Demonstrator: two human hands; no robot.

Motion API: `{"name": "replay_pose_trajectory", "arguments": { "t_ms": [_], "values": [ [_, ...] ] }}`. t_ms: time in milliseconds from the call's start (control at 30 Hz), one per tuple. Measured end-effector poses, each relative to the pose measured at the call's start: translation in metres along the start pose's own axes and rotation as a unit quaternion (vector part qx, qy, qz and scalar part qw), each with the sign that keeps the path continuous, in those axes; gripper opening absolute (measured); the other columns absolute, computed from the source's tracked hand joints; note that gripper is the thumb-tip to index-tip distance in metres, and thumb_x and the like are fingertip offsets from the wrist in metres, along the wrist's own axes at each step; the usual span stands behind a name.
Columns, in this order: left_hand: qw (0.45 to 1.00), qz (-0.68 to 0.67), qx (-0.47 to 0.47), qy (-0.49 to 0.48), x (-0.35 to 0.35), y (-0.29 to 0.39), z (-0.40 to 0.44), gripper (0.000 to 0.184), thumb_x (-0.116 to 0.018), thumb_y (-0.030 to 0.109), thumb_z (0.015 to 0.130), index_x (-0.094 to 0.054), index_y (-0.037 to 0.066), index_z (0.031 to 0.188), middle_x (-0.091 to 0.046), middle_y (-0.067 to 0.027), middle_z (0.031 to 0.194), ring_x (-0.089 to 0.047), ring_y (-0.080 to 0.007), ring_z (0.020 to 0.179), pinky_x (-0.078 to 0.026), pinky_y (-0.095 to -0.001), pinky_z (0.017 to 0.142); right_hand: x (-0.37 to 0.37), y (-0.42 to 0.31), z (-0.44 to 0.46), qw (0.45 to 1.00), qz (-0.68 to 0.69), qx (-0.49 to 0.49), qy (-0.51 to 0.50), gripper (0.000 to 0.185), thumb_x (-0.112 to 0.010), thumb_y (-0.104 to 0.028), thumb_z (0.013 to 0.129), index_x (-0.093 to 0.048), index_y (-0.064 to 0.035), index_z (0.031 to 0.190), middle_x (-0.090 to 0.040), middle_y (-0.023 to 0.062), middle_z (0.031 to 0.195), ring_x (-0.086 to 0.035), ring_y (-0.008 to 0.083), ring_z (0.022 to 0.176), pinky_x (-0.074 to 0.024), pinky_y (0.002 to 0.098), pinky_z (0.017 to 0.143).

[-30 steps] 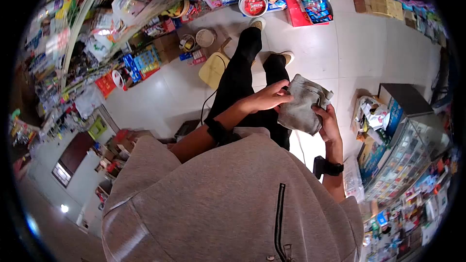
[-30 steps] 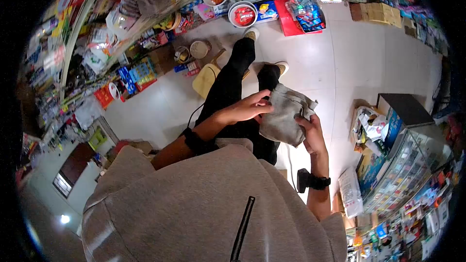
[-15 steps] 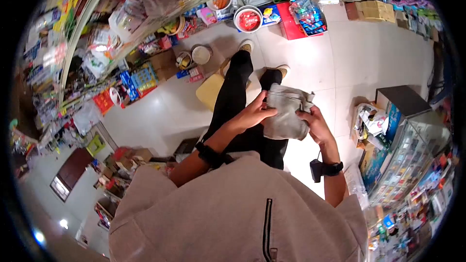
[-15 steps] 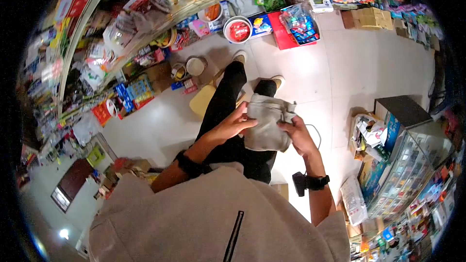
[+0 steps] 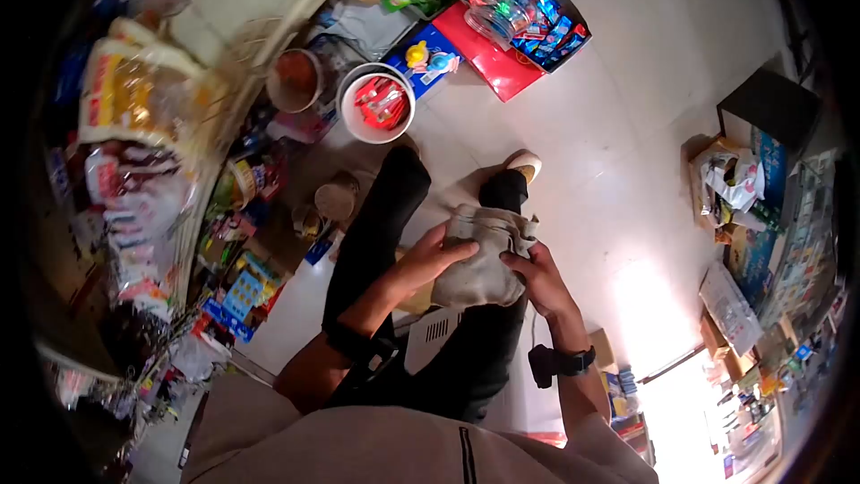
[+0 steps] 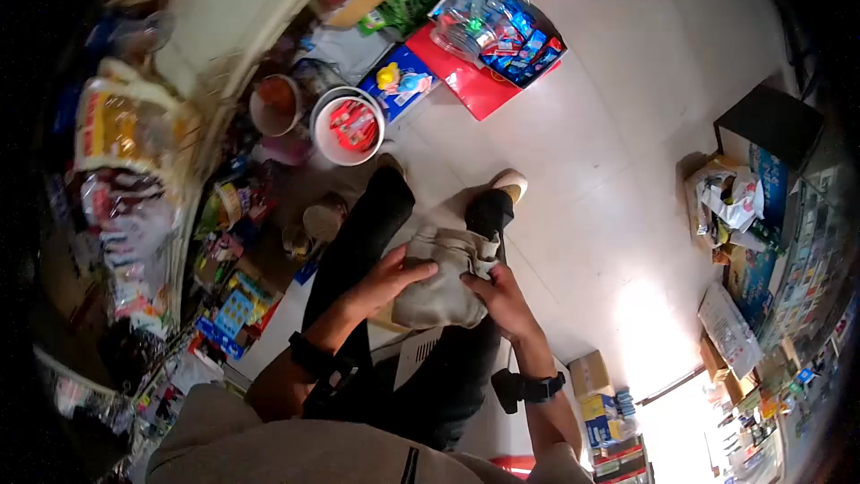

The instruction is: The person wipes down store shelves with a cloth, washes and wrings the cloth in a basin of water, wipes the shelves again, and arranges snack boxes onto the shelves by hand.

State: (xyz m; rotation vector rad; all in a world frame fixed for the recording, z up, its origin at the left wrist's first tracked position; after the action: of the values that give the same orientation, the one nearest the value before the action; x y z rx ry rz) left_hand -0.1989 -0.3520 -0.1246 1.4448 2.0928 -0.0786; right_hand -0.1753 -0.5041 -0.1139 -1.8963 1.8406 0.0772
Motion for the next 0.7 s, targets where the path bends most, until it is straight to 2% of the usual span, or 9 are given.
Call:
{"name": "replay_pose_trajectory", "arguments": {
  "t_ms": [100, 167, 300, 367, 433, 500, 533, 633, 700],
  "values": [
    [0.999, 0.041, 0.022, 0.010, 0.029, 0.006, 0.064, 0.042, -0.067, 0.011, 0.092, -0.052, -0.001, 0.129, -0.064, -0.0046, 0.114, -0.059, -0.0119, 0.103, -0.048, -0.0290, 0.092, 0.026, 0.004, 0.070, 0.999, -0.016, 0.043, 0.017, 0.030, -0.062, -0.004, 0.092, -0.060, -0.0019, 0.122, -0.065, 0.0030, 0.110, -0.058, 0.0126, 0.101, -0.0461, 0.0282, 0.090],
    [0.989, 0.117, -0.095, -0.005, 0.037, 0.023, 0.103, 0.040, -0.067, 0.011, 0.092, -0.053, 0.000, 0.127, -0.063, -0.0034, 0.111, -0.058, -0.0097, 0.099, -0.050, -0.0272, 0.086, 0.037, -0.011, 0.105, 0.986, -0.112, 0.127, -0.002, 0.030, -0.061, -0.003, 0.093, -0.059, -0.0023, 0.123, -0.065, 0.0023, 0.112, -0.056, 0.0130, 0.103, -0.0451, 0.0282, 0.092],
    [0.973, 0.183, -0.137, -0.023, 0.054, 0.026, 0.159, 0.036, -0.065, 0.012, 0.094, -0.053, 0.000, 0.125, -0.063, -0.0023, 0.111, -0.056, -0.0097, 0.098, -0.048, -0.0281, 0.086, 0.064, -0.031, 0.153, 0.980, -0.152, 0.122, -0.027, 0.033, -0.061, -0.003, 0.093, -0.057, -0.0014, 0.126, -0.063, 0.0024, 0.116, -0.053, 0.0126, 0.108, -0.0429, 0.0278, 0.096],
    [0.958, 0.204, -0.203, -0.016, 0.054, 0.037, 0.172, 0.038, -0.067, 0.013, 0.092, -0.052, -0.002, 0.124, -0.065, -0.0078, 0.110, -0.060, -0.0135, 0.098, -0.049, -0.0311, 0.085, 0.062, -0.050, 0.163, 0.971, -0.181, 0.152, -0.041, 0.034, -0.061, -0.005, 0.094, -0.055, -0.0014, 0.128, -0.062, 0.0025, 0.117, -0.053, 0.0127, 0.108, -0.0419, 0.0282, 0.097],
    [0.864, 0.401, -0.303, 0.029, 0.044, 0.068, 0.163, 0.042, -0.068, 0.014, 0.090, -0.051, -0.003, 0.124, -0.066, -0.0169, 0.106, -0.065, -0.0199, 0.097, -0.050, -0.0348, 0.082, 0.061, -0.056, 0.169, 0.966, -0.230, 0.115, -0.028, 0.035, -0.061, -0.005, 0.094, -0.054, -0.0010, 0.129, -0.062, 0.0026, 0.118, -0.053, 0.0124, 0.110, -0.0407, 0.0281, 0.099],
    [0.860, 0.396, -0.321, 0.009, 0.039, 0.081, 0.163, 0.046, -0.069, 0.016, 0.088, -0.049, -0.004, 0.124, -0.065, -0.0246, 0.103, -0.067, -0.0305, 0.098, -0.051, -0.0380, 0.081, 0.056, -0.068, 0.174, 0.951, -0.224, 0.211, -0.037, 0.036, -0.062, -0.006, 0.094, -0.054, -0.0007, 0.129, -0.062, 0.0024, 0.119, -0.052, 0.0121, 0.111, -0.0398, 0.0279, 0.100],
    [0.852, 0.407, -0.328, 0.018, 0.038, 0.086, 0.159, 0.048, -0.069, 0.019, 0.089, -0.048, -0.004, 0.125, -0.065, -0.0248, 0.101, -0.067, -0.0368, 0.096, -0.051, -0.0390, 0.080, 0.056, -0.071, 0.174, 0.952, -0.220, 0.210, -0.027, 0.036, -0.063, -0.006, 0.094, -0.055, -0.0008, 0.129, -0.062, 0.0023, 0.119, -0.053, 0.0121, 0.111, -0.0397, 0.0283, 0.100],
    [0.829, 0.438, -0.346, 0.026, 0.044, 0.083, 0.159, 0.050, -0.069, 0.022, 0.088, -0.048, -0.003, 0.125, -0.065, -0.0257, 0.101, -0.065, -0.0407, 0.096, -0.051, -0.0405, 0.081, 0.048, -0.074, 0.169, 0.943, -0.232, 0.238, 0.004, 0.033, -0.065, -0.007, 0.093, -0.057, -0.0004, 0.124, -0.064, 0.0030, 0.112, -0.054, 0.0110, 0.105, -0.0427, 0.0280, 0.095],
    [0.799, 0.448, -0.400, 0.033, 0.045, 0.084, 0.149, 0.051, -0.069, 0.024, 0.087, -0.049, -0.003, 0.125, -0.065, -0.0251, 0.102, -0.067, -0.0374, 0.095, -0.051, -0.0409, 0.082, 0.033, -0.075, 0.153, 0.921, -0.269, 0.283, 0.012, 0.030, -0.065, -0.007, 0.092, -0.058, -0.0001, 0.121, -0.065, 0.0029, 0.107, -0.056, 0.0107, 0.099, -0.0449, 0.0275, 0.090]
  ]
}}
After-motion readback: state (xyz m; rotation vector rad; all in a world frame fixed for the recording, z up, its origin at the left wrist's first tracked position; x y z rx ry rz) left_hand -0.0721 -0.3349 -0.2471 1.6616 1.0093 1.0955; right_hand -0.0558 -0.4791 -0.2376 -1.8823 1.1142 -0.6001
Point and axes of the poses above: each hand's wrist, its own z-axis towards the middle knuckle, its own x-axis out of the back of the hand, y = z × x, the point moved 9 cm from there along z, towards the middle knuckle
